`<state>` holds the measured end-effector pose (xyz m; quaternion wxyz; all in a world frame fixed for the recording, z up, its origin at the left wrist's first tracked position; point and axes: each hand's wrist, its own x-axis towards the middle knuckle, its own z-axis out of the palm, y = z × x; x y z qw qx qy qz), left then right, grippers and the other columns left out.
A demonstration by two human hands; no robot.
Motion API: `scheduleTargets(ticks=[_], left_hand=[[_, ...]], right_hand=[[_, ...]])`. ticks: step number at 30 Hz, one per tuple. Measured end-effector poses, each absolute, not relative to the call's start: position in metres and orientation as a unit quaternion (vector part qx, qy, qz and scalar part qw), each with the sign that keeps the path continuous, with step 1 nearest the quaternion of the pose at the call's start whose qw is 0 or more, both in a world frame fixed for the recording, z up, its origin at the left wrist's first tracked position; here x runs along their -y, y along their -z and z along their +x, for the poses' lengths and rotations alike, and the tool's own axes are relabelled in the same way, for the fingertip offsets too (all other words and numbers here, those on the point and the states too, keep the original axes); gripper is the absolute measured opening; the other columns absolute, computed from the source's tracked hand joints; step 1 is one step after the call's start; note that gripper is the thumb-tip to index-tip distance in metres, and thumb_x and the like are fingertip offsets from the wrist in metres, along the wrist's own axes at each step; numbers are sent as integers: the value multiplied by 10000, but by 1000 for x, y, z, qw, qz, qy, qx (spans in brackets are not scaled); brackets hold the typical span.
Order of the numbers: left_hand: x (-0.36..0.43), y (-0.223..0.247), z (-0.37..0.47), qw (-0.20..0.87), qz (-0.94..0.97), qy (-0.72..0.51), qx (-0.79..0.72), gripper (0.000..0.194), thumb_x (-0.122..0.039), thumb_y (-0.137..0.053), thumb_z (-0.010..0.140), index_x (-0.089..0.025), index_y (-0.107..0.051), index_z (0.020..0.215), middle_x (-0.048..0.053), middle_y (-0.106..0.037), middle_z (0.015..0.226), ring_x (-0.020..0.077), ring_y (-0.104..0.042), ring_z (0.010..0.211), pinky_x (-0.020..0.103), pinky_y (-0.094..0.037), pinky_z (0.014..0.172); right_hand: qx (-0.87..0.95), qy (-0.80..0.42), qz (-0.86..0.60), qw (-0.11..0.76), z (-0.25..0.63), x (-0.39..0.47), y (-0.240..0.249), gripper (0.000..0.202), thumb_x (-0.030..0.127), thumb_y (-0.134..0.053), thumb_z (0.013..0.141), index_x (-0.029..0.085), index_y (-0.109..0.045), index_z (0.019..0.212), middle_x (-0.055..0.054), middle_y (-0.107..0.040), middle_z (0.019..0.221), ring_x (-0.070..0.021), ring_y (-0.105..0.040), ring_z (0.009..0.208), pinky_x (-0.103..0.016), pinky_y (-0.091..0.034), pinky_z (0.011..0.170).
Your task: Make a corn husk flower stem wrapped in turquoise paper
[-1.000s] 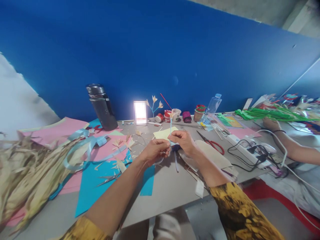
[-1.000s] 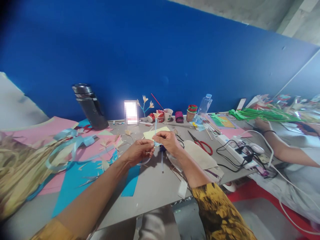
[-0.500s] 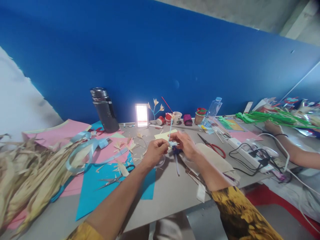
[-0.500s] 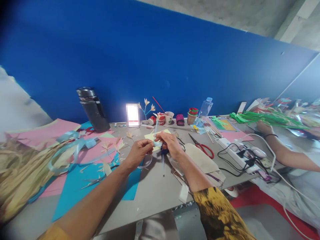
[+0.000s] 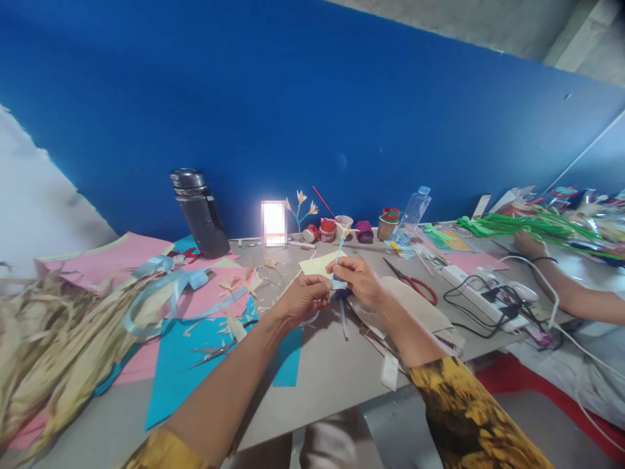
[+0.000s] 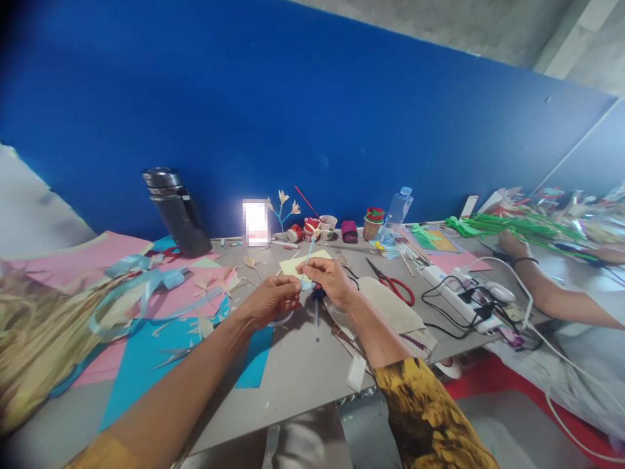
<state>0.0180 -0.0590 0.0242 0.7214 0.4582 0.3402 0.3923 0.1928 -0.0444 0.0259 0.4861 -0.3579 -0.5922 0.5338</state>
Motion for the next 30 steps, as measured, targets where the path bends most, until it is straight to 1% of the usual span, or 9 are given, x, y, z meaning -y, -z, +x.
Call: scheduleTargets(ticks=[4, 7, 10, 13, 17, 21, 24, 26, 30], left_hand=[[57, -22, 17, 702, 461, -396, -372, 200, -249, -809, 568, -141, -652, 625, -15, -563, 564, 86, -516, 508, 242, -424, 567], [55, -19, 17, 687, 473, -404, -376, 186, -251, -798, 581, -141, -654, 619, -7, -570, 564, 93, -528, 524, 235, -409, 557], [56, -18, 17, 659, 496, -407, -391, 176, -264, -783, 600, -144, -655, 618, -11, -561, 547, 90, -508, 502, 233, -392, 542], [60, -22, 17, 637, 531, -402, -388, 170, -274, -760, 628, -150, -644, 612, -17, -547, 536, 84, -476, 495, 236, -392, 551], [65, -28, 19, 644, 551, -382, -369, 204, -289, -745, 644, -159, -601, 579, -36, -489, 501, 79, -419, 485, 251, -405, 572], [66, -31, 20, 608, 549, -428, -382, 221, -320, -755, 633, -157, -612, 590, -39, -494, 542, 82, -422, 513, 252, -398, 585], [64, -31, 21, 559, 559, -463, -401, 238, -341, -751, 633, -155, -610, 588, -41, -495, 559, 81, -411, 535, 235, -350, 562], [64, -30, 21, 529, 580, -467, -408, 238, -346, -733, 648, -155, -605, 585, -43, -492, 549, 80, -393, 535, 231, -321, 548], [64, -28, 22, 509, 603, -452, -415, 206, -324, -695, 671, -160, -594, 599, -43, -508, 553, 79, -387, 526, 230, -314, 545]], right_hand=[[595, -543, -364, 468, 194, 46, -29, 365, 506, -745, 744, 156, -733, 846, 16, -516, 646, -92, -392, 554, -243, -270, 506], [585, -529, -381, 483, 194, 44, -27, 331, 473, -789, 702, 158, -704, 758, 12, -545, 652, -92, -403, 556, -244, -279, 512], [583, -522, -377, 495, 195, 41, -23, 309, 440, -812, 686, 158, -699, 743, 16, -560, 654, -87, -396, 550, -245, -287, 519], [593, -524, -352, 501, 196, 40, -22, 292, 425, -809, 701, 152, -713, 743, -5, -608, 736, -85, -402, 568, -249, -300, 533], [590, -560, -323, 484, 198, 42, -23, 313, 445, -810, 696, 150, -735, 770, -46, -652, 883, -95, -450, 607, -254, -328, 547], [592, -562, -342, 467, 198, 43, -25, 331, 453, -793, 715, 170, -745, 879, -19, -631, 766, -97, -457, 590, -248, -319, 537], [602, -540, -359, 466, 195, 42, -24, 298, 429, -804, 699, 168, -728, 819, 1, -604, 695, -94, -433, 568, -251, -318, 532], [597, -531, -363, 479, 193, 41, -22, 270, 404, -817, 685, 165, -719, 762, -8, -618, 744, -97, -449, 587, -256, -340, 547], [587, -531, -354, 498, 192, 39, -17, 229, 369, -821, 693, 169, -744, 773, -47, -644, 979, -122, -530, 705, -271, -414, 636]])
